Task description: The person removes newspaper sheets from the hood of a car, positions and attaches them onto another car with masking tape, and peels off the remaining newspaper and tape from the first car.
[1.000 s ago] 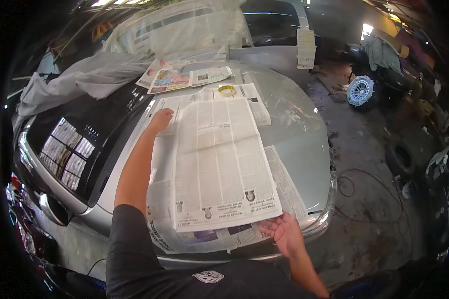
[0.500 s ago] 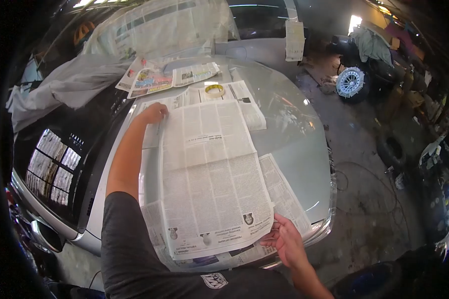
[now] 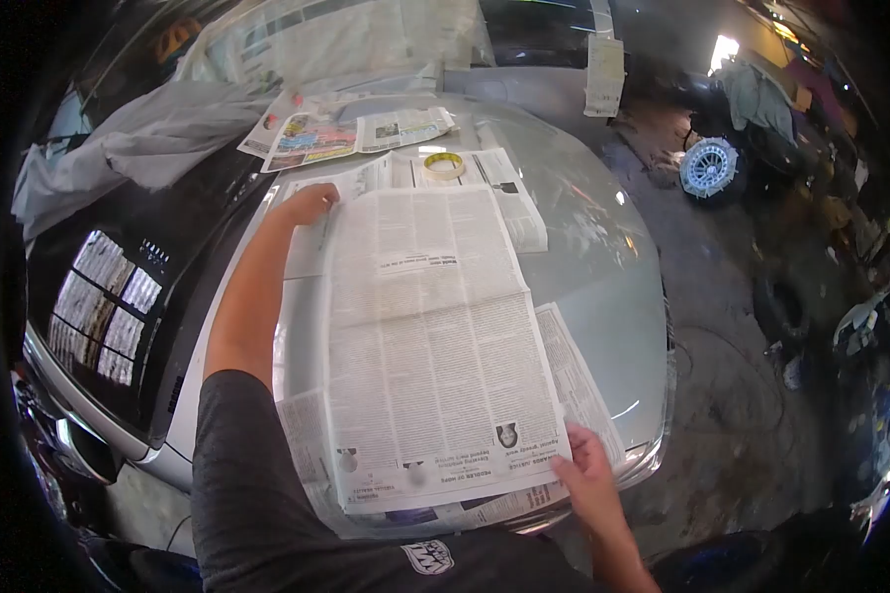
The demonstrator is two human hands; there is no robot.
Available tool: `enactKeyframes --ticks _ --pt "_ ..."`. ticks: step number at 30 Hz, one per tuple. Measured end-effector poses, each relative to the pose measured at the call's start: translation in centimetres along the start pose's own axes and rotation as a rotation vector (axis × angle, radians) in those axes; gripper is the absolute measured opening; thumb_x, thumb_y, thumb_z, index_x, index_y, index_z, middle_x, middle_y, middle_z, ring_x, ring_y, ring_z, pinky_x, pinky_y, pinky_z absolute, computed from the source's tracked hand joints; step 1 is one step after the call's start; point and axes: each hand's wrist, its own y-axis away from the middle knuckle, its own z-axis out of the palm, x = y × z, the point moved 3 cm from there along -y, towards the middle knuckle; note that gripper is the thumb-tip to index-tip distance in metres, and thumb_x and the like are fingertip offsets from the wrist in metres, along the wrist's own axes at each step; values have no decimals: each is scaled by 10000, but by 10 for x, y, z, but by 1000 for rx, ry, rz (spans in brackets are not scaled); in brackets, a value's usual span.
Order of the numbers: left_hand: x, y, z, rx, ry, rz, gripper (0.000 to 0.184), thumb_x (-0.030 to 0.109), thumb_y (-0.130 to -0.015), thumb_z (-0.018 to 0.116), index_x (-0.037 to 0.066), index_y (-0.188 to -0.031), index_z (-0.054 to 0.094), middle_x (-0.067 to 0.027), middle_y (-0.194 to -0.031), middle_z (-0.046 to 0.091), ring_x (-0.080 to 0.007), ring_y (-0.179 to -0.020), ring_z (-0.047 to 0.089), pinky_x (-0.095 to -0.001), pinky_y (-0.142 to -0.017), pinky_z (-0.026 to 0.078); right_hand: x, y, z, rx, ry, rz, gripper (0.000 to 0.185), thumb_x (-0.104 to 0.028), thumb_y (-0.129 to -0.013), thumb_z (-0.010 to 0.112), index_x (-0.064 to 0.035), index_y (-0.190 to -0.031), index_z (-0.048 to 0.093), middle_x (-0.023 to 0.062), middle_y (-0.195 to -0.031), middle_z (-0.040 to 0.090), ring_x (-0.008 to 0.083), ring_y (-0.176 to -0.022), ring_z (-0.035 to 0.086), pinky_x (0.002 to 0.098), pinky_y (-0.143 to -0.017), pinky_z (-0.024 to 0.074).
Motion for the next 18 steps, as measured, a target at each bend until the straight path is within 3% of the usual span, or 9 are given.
enactKeyframes --ticks 4,6,8,11,14,18 --pt "-1 25 12 104 -132 14 359 149 -983 512 138 -1296 688 -198 -1340 635 -352 -1281 570 -448 -1118 419 -61 -41 -1 81 529 -379 488 -84 -924 663 10 -1378 510 158 -1337 564 262 -1226 561 409 -1029 463" --pt "-5 32 22 175 -148 -11 378 191 -1011 473 152 -1329 674 -196 -1422 582 -348 -1342 522 -453 -1159 374 -120 -74 43 -138 651 -502 465 -145 -923 699 16 -1335 554 179 -1306 570 304 -1241 561 414 -1038 452" --pt "-15 30 30 203 -170 0 392 225 -1031 446 170 -1354 661 -193 -1471 550 -354 -1383 485 -458 -1189 340 -151 -121 101 -310 740 -756 421 -214 -954 681 6 -1301 587 173 -1287 578 320 -1245 562 399 -1036 454" --pt "-21 26 35 178 -175 2 399 263 -1047 430 206 -1375 649 -178 -1494 536 -376 -1410 452 -459 -1210 314 -182 -197 214 -589 776 -758 388 -291 -1001 600 -12 -1271 608 159 -1280 599 332 -1215 575 406 -1040 461" --pt "8 41 18 162 -144 -96 395 298 -1056 429 244 -1383 642 -148 -1513 526 -380 -1426 432 -448 -1217 310 -169 -295 319 -594 928 -885 361 -260 -995 592 -20 -1263 630 180 -1286 623 358 -1215 586 429 -1034 466" --pt "1 41 24 228 -100 -117 377 321 -1051 467 252 -1376 645 -148 -1509 527 -403 -1402 448 -456 -1199 333 -152 -379 404 -589 1148 -785 353 -272 -965 608 -22 -1206 671 188 -1186 693 376 -1128 647 439 -991 501"
